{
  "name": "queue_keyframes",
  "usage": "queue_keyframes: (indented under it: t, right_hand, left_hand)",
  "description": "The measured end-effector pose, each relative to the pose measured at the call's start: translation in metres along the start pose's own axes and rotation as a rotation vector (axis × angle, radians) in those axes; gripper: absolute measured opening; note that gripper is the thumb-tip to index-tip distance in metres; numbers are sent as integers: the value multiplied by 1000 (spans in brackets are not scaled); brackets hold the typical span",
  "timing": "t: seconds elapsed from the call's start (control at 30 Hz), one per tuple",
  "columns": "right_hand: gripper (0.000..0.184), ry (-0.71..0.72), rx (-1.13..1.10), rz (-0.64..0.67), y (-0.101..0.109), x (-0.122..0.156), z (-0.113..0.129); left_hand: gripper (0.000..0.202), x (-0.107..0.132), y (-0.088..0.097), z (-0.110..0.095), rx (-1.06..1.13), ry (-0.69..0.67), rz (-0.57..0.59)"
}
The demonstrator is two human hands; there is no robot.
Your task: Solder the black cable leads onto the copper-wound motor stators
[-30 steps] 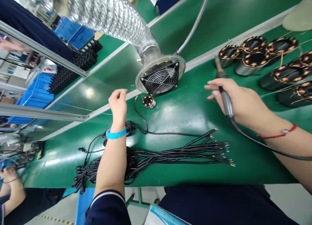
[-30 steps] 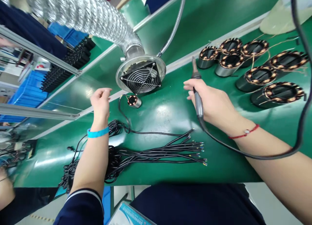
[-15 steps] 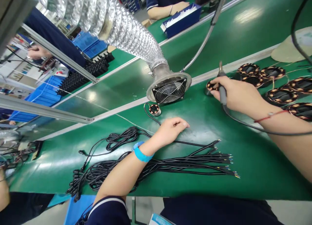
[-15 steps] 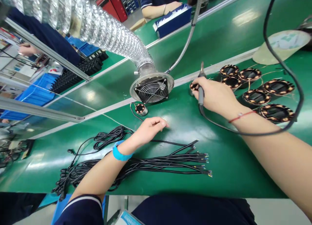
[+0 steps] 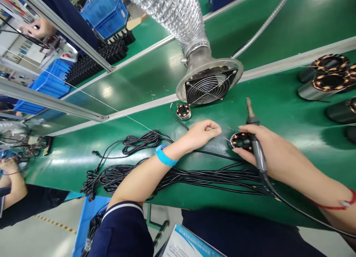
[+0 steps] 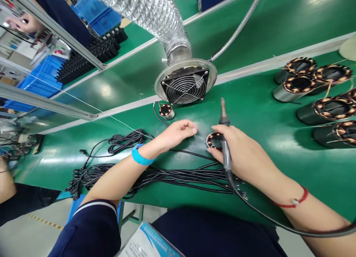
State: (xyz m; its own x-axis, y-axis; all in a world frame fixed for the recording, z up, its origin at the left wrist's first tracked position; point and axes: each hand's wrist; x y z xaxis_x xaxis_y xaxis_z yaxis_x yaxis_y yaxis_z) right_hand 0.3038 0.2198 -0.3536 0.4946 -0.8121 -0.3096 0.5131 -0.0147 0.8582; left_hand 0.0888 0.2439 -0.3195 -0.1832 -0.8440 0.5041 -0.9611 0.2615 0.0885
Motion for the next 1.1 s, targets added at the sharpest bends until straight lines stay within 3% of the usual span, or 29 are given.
queue_keyframes:
  t: [0.13, 0.27, 0.43, 0.77, 0.87, 1.0, 1.1]
  right_hand:
    - [39, 18, -134, 42, -6, -4, -2]
    - [44, 24, -100, -55, -8, 1, -1]
    - [47, 9, 6, -150, -13, 9, 9]
    - [36, 26, 9, -151, -19, 11, 5]
    - [37, 30, -8, -152, -20, 12, 3]
    - [37, 34, -37, -160, -21, 11, 1]
    - [39, 37, -47, -157, -22, 11, -1]
  left_hand:
    - [19, 1, 8, 0, -149, -38, 129]
    - [18, 3, 14, -4, -274, -39, 254]
    - [16, -1, 13, 0, -299, -46, 243]
    - [9, 5, 6, -7, 74, 46, 388]
    - [13, 9, 4, -11, 53, 111, 299]
    - [22, 4, 5, -15, -5, 88, 20]
    - [19, -2, 2, -14, 1, 47, -13]
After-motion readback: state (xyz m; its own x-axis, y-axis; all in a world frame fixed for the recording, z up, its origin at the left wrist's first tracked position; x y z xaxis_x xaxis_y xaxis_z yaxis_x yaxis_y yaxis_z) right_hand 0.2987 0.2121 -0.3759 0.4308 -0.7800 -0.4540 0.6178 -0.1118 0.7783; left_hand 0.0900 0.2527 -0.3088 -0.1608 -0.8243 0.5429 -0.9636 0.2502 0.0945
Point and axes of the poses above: each hand's wrist, its own x-axis away from the middle knuckle, its own y-axis out of the back of the hand, z = x × y, and after that the axes turned 4 degrees about x, right-handed
